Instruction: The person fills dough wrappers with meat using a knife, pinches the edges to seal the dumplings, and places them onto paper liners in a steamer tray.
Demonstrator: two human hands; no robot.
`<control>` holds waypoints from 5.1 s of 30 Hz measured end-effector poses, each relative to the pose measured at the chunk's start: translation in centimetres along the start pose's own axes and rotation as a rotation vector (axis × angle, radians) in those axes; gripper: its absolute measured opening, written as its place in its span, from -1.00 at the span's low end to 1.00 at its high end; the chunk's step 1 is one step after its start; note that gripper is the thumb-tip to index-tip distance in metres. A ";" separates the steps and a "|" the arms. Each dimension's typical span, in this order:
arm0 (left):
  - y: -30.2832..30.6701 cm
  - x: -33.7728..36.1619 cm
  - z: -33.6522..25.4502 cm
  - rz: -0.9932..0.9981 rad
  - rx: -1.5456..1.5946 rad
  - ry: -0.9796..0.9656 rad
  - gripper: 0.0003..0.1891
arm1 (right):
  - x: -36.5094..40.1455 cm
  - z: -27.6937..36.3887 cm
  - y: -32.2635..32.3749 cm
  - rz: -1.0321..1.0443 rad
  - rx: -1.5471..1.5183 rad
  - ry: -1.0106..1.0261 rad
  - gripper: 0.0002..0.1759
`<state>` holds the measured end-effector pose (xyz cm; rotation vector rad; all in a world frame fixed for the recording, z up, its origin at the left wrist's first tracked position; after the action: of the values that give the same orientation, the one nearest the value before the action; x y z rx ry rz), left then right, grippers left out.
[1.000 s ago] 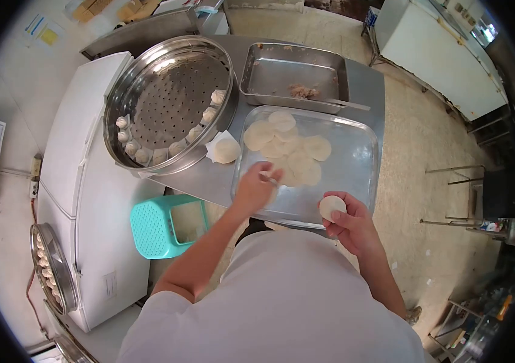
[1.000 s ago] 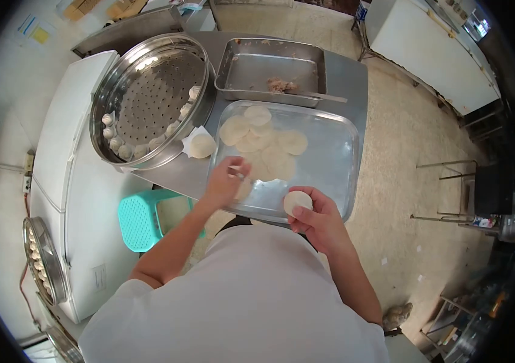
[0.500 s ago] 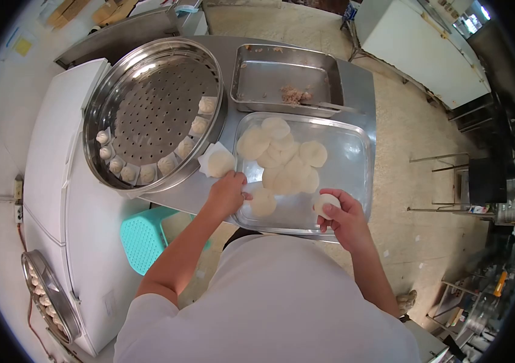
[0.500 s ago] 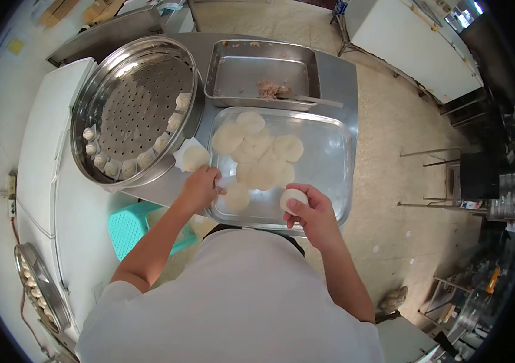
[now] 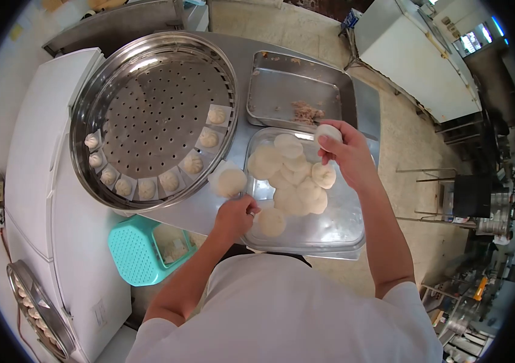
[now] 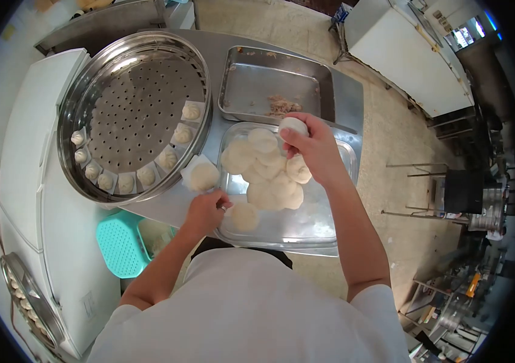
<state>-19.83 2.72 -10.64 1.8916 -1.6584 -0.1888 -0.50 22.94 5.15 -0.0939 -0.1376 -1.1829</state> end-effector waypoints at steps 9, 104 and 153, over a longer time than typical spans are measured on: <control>1.8 1.0 -1.2 -0.119 0.106 -0.017 -0.82 | -12.6 -2.3 -3.3 0.098 0.573 0.076 -0.54; 34.0 2.0 12.0 -0.631 0.733 0.168 -0.56 | -22.5 -9.9 -61.9 0.758 1.003 0.714 -0.50; 4.6 0.5 -7.3 0.319 0.382 -0.034 -0.81 | 10.0 -12.7 1.9 -0.196 0.777 0.240 -0.72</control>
<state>-20.10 4.63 -2.29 1.8554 -2.1072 0.2433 5.74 12.67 -5.85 0.7553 -0.3909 -1.2526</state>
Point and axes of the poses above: each hand's wrist, its own x-axis away from the middle knuckle, its own y-axis out of the back of the hand, z = x × y, the point moved 3 cm from there along -x, towards the middle knuckle, and after that the axes turned 7 degrees about y, right-handed, at the moved point
